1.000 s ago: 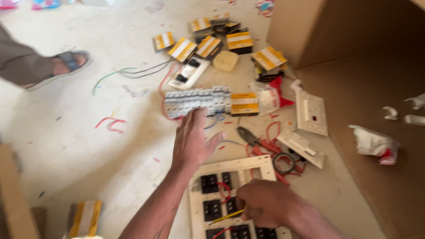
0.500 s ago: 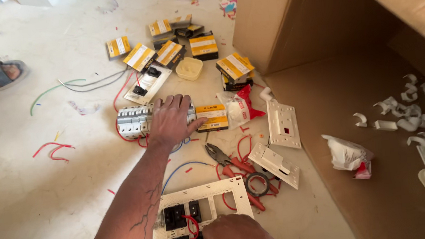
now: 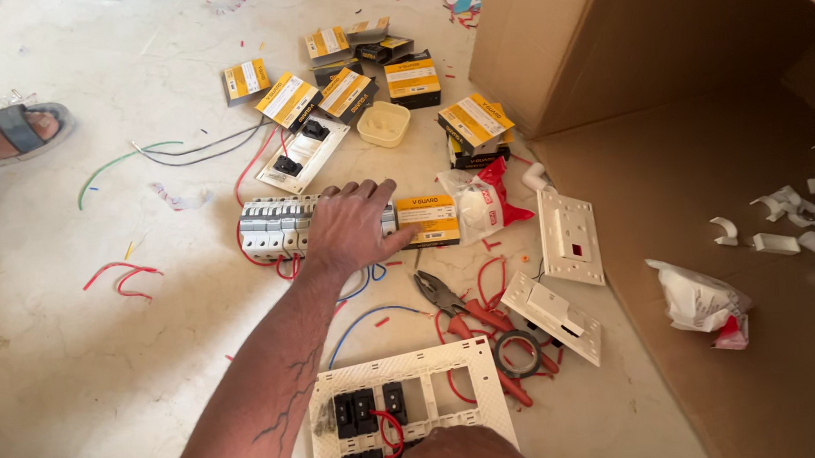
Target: The person connects red and yellow wires to an electrical switchboard, using a screwdriver to tighten terminals and pliers to cut or grip wires.
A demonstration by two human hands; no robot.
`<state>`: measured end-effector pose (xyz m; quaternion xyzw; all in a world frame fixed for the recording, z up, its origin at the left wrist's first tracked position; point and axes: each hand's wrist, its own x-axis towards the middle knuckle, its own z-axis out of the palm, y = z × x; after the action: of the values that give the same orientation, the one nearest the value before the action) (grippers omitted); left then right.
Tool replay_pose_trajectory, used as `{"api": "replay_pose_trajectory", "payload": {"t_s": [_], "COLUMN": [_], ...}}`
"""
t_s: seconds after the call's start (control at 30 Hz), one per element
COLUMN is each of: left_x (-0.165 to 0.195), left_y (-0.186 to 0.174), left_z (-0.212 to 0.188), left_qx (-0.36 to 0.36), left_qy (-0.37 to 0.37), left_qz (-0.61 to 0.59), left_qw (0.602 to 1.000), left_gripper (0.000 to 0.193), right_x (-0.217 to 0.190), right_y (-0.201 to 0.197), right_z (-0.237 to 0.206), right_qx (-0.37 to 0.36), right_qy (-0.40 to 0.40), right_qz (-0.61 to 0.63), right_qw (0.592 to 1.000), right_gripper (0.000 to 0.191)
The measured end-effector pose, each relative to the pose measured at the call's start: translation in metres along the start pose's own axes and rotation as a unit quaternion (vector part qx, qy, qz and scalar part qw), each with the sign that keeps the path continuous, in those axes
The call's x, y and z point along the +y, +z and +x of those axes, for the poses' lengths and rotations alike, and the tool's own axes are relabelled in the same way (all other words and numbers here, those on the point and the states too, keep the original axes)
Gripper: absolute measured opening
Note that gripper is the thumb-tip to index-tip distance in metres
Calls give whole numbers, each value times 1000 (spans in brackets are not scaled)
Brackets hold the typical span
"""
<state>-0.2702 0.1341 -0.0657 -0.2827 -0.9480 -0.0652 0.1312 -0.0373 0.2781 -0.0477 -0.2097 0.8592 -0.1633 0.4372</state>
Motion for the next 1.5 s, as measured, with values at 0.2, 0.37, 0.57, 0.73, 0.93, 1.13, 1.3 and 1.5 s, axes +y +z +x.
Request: {"api": "replay_pose_trajectory", "payload": {"t_s": [0.2,0.37,0.57,0.73,0.93,1.13,1.3,1.5], "left_x": [-27,-56,-70,-58,-18,4,7,20], "left_y": [5,-8,-29,-39,-48,-62,-76,-95], "left_z": [-15,-35,-54,-78,-165,-213,-214,-211], "left_qx": [20,22,-38,66,46,-53,-40,-164], "left_qy": [74,116,69,40,-41,-92,-120,-156], "left_qz": [-20,-27,-27,3,39,-4,-40,-76], "left_qw": [997,993,996,997,997,994,991,971], "left_gripper": [62,58,65,85,77,69,64,67], "right_x": [-3,-3,-10,-18,-44,-47,-51,-54], "right_y": [-1,2,0,-7,3,14,20,14], "right_z": [-3,-5,-12,-36,-59,-54,-57,-58], "right_qx": [12,26,67,78,110,107,97,75], "right_qy": [7,-1,-11,-74,-45,-62,-43,-22], "right_qz": [8,11,12,72,65,-15,-36,-27], "right_qw": [1000,1000,998,992,991,992,994,997], "right_gripper": [23,22,20,24,15,22,23,25]}}
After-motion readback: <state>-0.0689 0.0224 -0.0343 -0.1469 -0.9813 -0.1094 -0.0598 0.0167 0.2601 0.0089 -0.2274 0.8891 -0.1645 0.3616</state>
